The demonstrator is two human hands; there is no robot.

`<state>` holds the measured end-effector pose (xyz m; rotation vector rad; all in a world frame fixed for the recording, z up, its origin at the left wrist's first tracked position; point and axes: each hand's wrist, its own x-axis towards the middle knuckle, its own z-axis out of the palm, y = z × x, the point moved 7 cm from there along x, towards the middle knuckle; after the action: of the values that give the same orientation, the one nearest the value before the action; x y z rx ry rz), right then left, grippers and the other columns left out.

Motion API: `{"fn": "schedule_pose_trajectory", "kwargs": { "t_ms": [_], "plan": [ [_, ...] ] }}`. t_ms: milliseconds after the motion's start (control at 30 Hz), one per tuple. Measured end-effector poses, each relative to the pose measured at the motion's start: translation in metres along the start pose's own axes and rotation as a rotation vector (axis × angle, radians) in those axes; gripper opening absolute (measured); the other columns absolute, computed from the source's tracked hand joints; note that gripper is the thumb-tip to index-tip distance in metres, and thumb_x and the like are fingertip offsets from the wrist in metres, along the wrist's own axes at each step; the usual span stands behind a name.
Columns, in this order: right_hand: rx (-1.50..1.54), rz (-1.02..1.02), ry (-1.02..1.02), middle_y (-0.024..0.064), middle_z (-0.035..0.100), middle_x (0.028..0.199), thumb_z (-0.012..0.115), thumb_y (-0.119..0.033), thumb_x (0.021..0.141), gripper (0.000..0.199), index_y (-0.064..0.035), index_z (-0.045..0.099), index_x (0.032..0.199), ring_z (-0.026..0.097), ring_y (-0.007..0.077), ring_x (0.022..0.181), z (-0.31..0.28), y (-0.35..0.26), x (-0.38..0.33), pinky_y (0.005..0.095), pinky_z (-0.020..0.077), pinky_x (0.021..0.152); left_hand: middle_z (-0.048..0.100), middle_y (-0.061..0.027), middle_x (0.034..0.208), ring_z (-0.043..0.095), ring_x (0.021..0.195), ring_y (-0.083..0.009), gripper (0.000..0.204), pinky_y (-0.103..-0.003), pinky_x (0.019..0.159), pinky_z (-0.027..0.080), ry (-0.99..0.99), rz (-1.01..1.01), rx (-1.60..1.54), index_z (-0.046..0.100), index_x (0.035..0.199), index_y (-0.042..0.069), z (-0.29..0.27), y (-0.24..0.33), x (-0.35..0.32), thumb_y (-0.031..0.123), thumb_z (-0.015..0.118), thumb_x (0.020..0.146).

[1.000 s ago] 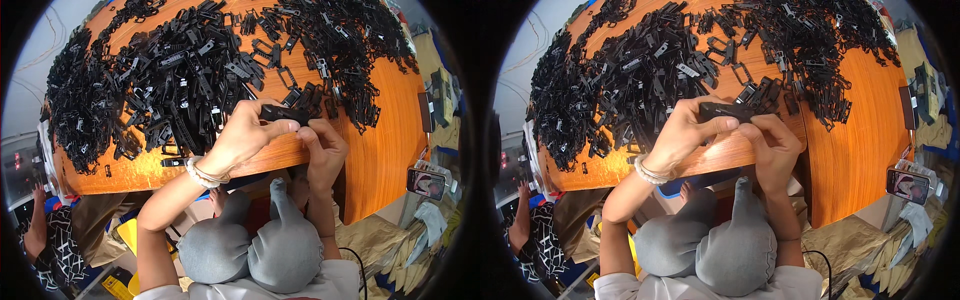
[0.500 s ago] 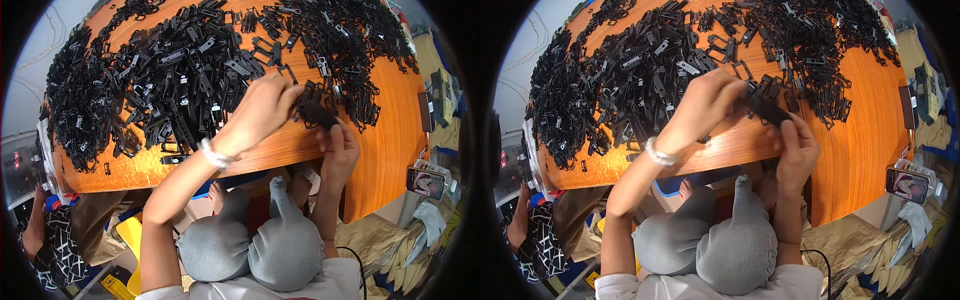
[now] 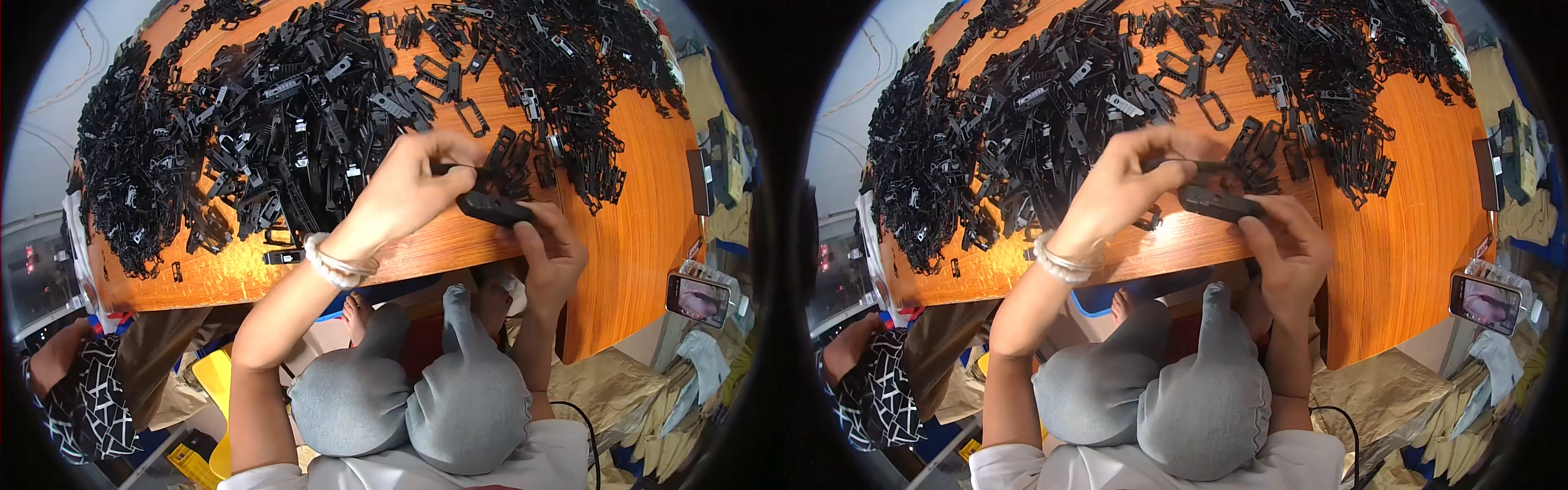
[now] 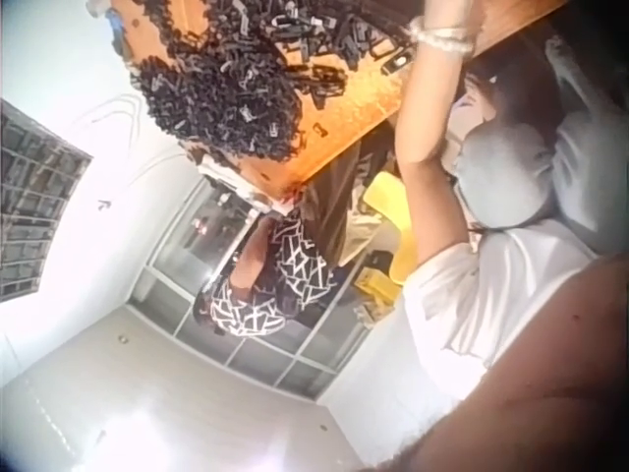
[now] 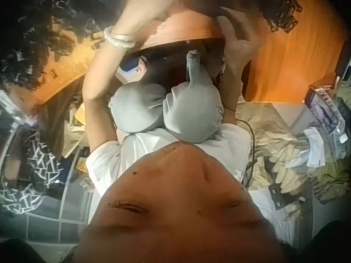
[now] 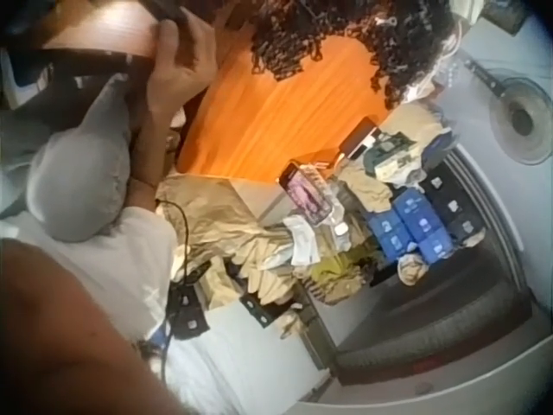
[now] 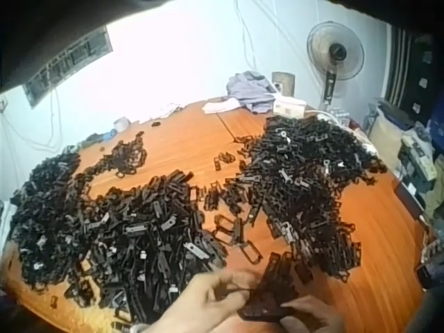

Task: Sorting and inspecting a large quantity of small black plastic components on a table.

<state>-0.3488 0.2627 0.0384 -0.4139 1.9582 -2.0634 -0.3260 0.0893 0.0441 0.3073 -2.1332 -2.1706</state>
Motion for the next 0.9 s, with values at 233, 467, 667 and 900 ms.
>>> {"fn": "schedule_pose_trajectory", "kwargs": {
  "t_ms": [233,467,667,900],
  "plan": [
    [-0.162,-0.104,0.012,0.0092,0.057,0.091,0.058,0.002,0.08,0.016,0.0071,0.06,0.095,0.058,0.0138,0.076,0.009,-0.012,-0.008,0.0234,0.0483,0.067,0.058,-0.0113,0.063,0.047,0.054,-0.0068,0.034,-0.025,0.051,0.04,-0.118,-0.094,0.155,0.058,0.102,-0.008,0.008,0.008,-0.032,0.018,0.065,0.081],
    [-0.029,-0.049,-0.123,0.0085,0.053,0.105,0.062,-0.007,0.081,0.023,0.0037,0.059,0.101,0.052,0.0142,0.092,0.027,-0.018,-0.001,0.0242,0.0425,0.078,0.063,-0.0147,0.084,0.058,0.063,-0.0122,0.034,-0.025,0.056,0.045,-0.17,0.055,0.319,0.057,0.108,-0.004,0.004,0.017,-0.043,0.008,0.066,0.077],
    [-0.247,-0.138,-0.165,0.008,0.054,0.099,0.063,-0.011,0.081,0.028,0.0034,0.057,0.105,0.052,0.0141,0.089,0.022,-0.011,-0.008,0.024,0.0419,0.078,0.065,-0.0125,0.091,0.064,0.078,-0.0162,0.032,-0.026,0.07,0.048,-0.202,0.027,0.267,0.059,0.105,-0.005,0.006,0.011,-0.05,0.006,0.067,0.076],
    [0.176,0.191,-0.192,0.0093,0.057,0.085,0.063,0.0,0.075,0.024,0.0032,0.062,0.099,0.058,0.0145,0.073,0.019,-0.007,-0.01,0.0246,0.0466,0.063,0.063,-0.014,0.088,0.061,0.075,-0.0195,0.026,-0.03,0.065,0.048,-0.265,0.156,0.138,0.06,0.102,-0.003,0.009,0.015,-0.053,0.01,0.064,0.08]
  ]
}}
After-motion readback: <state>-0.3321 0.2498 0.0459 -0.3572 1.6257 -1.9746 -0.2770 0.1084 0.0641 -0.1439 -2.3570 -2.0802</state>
